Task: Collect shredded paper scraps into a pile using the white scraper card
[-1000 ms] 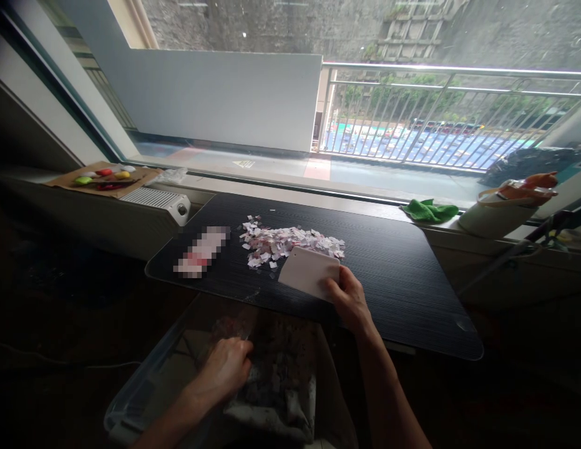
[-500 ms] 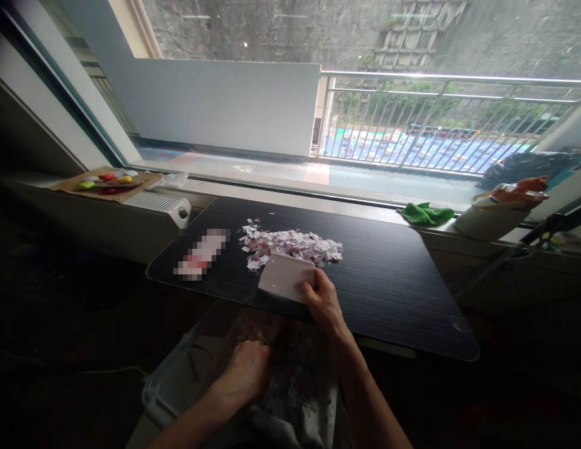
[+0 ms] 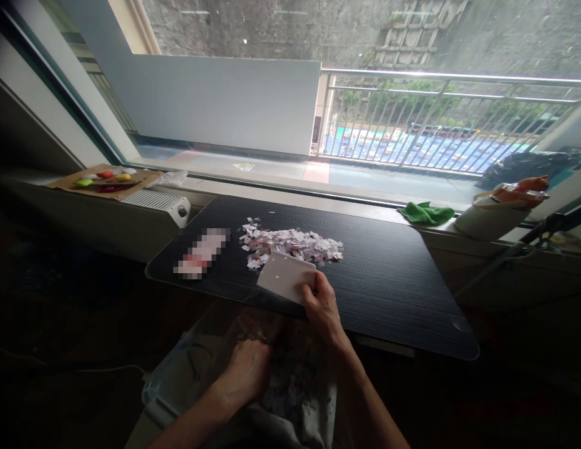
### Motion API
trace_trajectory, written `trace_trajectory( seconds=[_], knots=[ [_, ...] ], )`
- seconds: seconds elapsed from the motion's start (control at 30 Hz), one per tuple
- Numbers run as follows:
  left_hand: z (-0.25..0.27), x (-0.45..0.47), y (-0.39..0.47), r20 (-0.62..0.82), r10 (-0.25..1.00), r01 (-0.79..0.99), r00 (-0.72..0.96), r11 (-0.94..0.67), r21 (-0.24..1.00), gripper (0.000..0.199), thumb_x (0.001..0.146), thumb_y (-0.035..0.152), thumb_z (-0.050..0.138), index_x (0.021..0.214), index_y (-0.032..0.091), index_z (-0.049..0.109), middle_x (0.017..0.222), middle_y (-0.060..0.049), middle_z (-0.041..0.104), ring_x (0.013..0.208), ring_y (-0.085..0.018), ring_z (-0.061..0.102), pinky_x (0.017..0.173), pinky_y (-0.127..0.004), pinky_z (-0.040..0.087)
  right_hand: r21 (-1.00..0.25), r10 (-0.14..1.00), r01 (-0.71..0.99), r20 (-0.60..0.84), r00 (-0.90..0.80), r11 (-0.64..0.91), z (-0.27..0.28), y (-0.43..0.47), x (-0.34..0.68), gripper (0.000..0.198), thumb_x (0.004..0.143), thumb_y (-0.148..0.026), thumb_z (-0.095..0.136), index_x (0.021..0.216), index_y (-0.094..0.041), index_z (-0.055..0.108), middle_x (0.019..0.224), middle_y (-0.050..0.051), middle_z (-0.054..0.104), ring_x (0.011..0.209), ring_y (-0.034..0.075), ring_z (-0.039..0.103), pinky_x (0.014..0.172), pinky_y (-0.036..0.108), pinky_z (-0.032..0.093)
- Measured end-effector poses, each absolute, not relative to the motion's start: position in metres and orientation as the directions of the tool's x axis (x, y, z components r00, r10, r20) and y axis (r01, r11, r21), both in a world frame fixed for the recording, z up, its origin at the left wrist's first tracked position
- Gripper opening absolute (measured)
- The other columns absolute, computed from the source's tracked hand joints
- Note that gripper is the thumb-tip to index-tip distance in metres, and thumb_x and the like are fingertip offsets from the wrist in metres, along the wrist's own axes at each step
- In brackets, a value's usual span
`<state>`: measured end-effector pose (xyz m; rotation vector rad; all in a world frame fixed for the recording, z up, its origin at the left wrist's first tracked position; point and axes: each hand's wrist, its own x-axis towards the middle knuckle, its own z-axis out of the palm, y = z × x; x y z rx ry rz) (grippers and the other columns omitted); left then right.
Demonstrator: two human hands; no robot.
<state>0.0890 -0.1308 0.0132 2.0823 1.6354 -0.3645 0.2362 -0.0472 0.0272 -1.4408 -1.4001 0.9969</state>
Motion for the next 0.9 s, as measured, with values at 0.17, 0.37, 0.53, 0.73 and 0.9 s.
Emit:
trace_trajectory(
  seconds=[0.17, 0.37, 0.53, 0.73, 0.9],
  knots=[
    [0.016, 0.089, -0.132, -0.457, 0.853, 0.963, 0.251, -0.171, 0.209, 0.028, 0.072, 0.013, 0.044, 0.085, 0.011, 0.069, 0.082, -0.018, 0.068, 0.084, -0.03, 0.064, 0.073, -0.039, 0.05, -0.93, 0.99, 0.365, 0.079, 0.114, 0.033, 0.022, -0.026, 0.23, 0.024, 0.07, -0.028, 0.048, 0.091, -0.018, 0.054, 0.082, 0.003, 0.062, 0.071, 0.018, 0.055, 0.066, 0.029, 0.043],
    [0.016, 0.088, -0.131, -0.492, 0.836, 0.965, 0.243, -0.156, 0.212, 0.029, 0.072, 0.013, 0.045, 0.086, 0.013, 0.07, 0.084, -0.017, 0.068, 0.085, -0.029, 0.064, 0.074, -0.037, 0.05, -0.918, 0.999, 0.394, 0.039, -0.032, 0.049, 0.021, -0.03, 0.226, 0.023, 0.071, -0.026, 0.047, 0.091, -0.017, 0.055, 0.079, 0.002, 0.06, 0.072, 0.017, 0.055, 0.066, 0.029, 0.042],
    [0.013, 0.089, -0.13, -0.498, 0.836, 0.97, 0.232, -0.161, 0.182, 0.027, 0.071, 0.013, 0.047, 0.085, 0.012, 0.07, 0.082, -0.017, 0.068, 0.084, -0.027, 0.065, 0.074, -0.033, 0.05, -0.956, 0.999, 0.293, -0.009, -0.039, 0.003, 0.028, -0.044, 0.242, 0.027, 0.071, -0.028, 0.05, 0.095, -0.018, 0.055, 0.082, 0.003, 0.063, 0.075, 0.018, 0.057, 0.065, 0.028, 0.044],
    [0.019, 0.089, -0.13, -0.479, 0.837, 0.962, 0.264, -0.192, 0.194, 0.029, 0.07, 0.009, 0.044, 0.085, 0.01, 0.069, 0.082, -0.018, 0.068, 0.084, -0.029, 0.064, 0.074, -0.037, 0.05, -0.93, 0.996, 0.364, -0.03, 0.083, -0.059, 0.035, -0.062, 0.259, 0.023, 0.07, -0.029, 0.051, 0.089, -0.018, 0.056, 0.078, 0.003, 0.063, 0.071, 0.018, 0.057, 0.061, 0.028, 0.045],
    [0.02, 0.09, -0.129, -0.5, 0.827, 0.964, 0.258, -0.182, 0.196, 0.03, 0.072, 0.01, 0.044, 0.087, 0.009, 0.069, 0.084, -0.019, 0.067, 0.087, -0.03, 0.063, 0.076, -0.039, 0.049, -0.958, 0.997, 0.28, -0.075, -0.013, -0.068, 0.03, -0.072, 0.25, 0.023, 0.069, -0.029, 0.052, 0.088, -0.018, 0.056, 0.076, 0.002, 0.063, 0.071, 0.018, 0.057, 0.062, 0.029, 0.046]
  ],
)
